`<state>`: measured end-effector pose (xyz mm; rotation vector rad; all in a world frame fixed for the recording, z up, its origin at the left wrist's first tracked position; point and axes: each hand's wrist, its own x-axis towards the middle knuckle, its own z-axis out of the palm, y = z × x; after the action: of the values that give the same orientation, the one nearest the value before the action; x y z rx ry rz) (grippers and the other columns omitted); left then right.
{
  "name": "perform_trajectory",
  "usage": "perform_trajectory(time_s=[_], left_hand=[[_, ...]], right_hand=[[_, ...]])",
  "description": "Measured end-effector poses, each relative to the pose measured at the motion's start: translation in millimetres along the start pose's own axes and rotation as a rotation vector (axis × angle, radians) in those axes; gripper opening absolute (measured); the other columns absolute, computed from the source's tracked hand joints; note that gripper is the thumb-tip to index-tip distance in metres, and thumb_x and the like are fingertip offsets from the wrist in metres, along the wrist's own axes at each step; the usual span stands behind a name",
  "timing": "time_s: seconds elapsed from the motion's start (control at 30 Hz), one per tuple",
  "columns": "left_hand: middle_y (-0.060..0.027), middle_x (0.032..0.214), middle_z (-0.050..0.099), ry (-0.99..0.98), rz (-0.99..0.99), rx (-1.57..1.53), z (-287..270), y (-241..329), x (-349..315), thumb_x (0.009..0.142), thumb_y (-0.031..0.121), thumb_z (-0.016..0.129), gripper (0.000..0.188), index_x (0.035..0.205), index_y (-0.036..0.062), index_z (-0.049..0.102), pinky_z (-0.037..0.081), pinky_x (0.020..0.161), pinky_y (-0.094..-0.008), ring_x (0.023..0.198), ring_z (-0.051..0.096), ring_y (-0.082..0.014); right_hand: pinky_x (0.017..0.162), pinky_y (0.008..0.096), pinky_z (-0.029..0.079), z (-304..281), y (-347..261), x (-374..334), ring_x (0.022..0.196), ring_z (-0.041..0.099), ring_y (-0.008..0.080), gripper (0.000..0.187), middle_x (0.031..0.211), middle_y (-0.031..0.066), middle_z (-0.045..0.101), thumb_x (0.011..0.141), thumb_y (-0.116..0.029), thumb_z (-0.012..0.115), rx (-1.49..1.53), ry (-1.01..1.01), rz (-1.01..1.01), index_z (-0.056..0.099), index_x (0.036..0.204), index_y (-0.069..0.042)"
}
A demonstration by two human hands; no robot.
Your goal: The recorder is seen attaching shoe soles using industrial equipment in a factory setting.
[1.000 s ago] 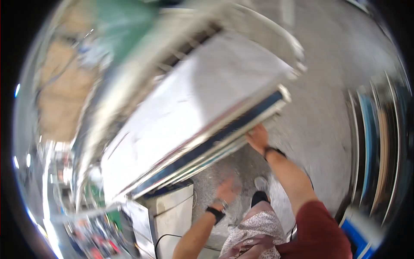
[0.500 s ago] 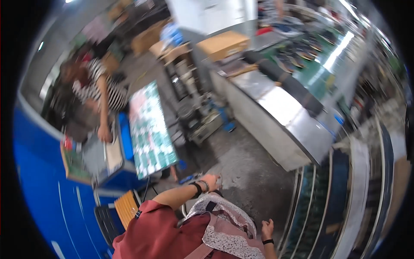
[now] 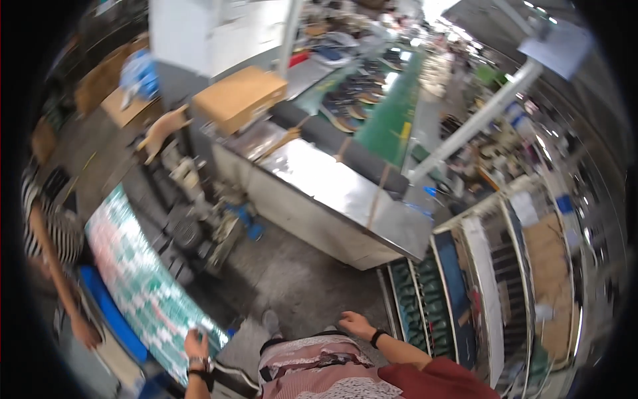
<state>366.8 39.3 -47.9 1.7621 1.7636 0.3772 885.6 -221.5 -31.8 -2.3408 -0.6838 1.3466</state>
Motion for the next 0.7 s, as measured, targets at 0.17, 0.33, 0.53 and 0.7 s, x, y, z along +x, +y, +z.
perform_trajectory(time_s=[0.17,0.33,0.53,0.7], left_hand=[[-0.0197,0.094,0.069,0.003,-0.040,0.054,8.9,-2.5,7.8,0.072,0.013,0.080,0.038,0.105,-0.0017,0.068,0.052,0.086,-0.0468,0.091,0.066,-0.0392],[-0.0199,0.099,0.070,0.074,-0.048,0.023,1.4,1.0,16.3,0.072,0.012,0.079,0.040,0.108,-0.0021,0.068,0.053,0.086,-0.0472,0.094,0.067,-0.0381],[-0.0222,0.103,0.070,0.113,0.041,0.052,-11.2,13.5,31.9,0.073,0.017,0.079,0.042,0.109,-0.0027,0.068,0.052,0.090,-0.0486,0.099,0.067,-0.0396],[-0.0219,0.123,0.066,0.057,0.011,0.036,-2.9,34.2,21.5,0.083,0.030,0.071,0.049,0.124,0.0030,0.067,0.047,0.104,-0.0497,0.122,0.059,-0.0399]], right_hand=[[0.101,0.0387,0.051,5.6,-43.7,3.9,0.117,0.067,0.0316,0.059,0.126,0.0194,0.070,0.093,-0.035,0.066,-0.074,-0.040,-0.073,0.057,0.140,-0.001],[0.104,0.0393,0.049,4.3,-38.1,18.2,0.120,0.066,0.0335,0.059,0.129,0.0197,0.069,0.092,-0.036,0.066,-0.112,-0.076,-0.089,0.058,0.139,-0.001],[0.104,0.0401,0.049,3.9,-16.3,28.5,0.123,0.063,0.0365,0.059,0.129,0.0211,0.068,0.086,-0.040,0.067,-0.148,-0.037,0.001,0.065,0.132,-0.003],[0.098,0.0340,0.052,11.1,-8.3,30.4,0.112,0.067,0.0256,0.045,0.122,0.0186,0.070,0.092,-0.022,0.071,-0.006,-0.042,0.022,0.066,0.129,0.004]])
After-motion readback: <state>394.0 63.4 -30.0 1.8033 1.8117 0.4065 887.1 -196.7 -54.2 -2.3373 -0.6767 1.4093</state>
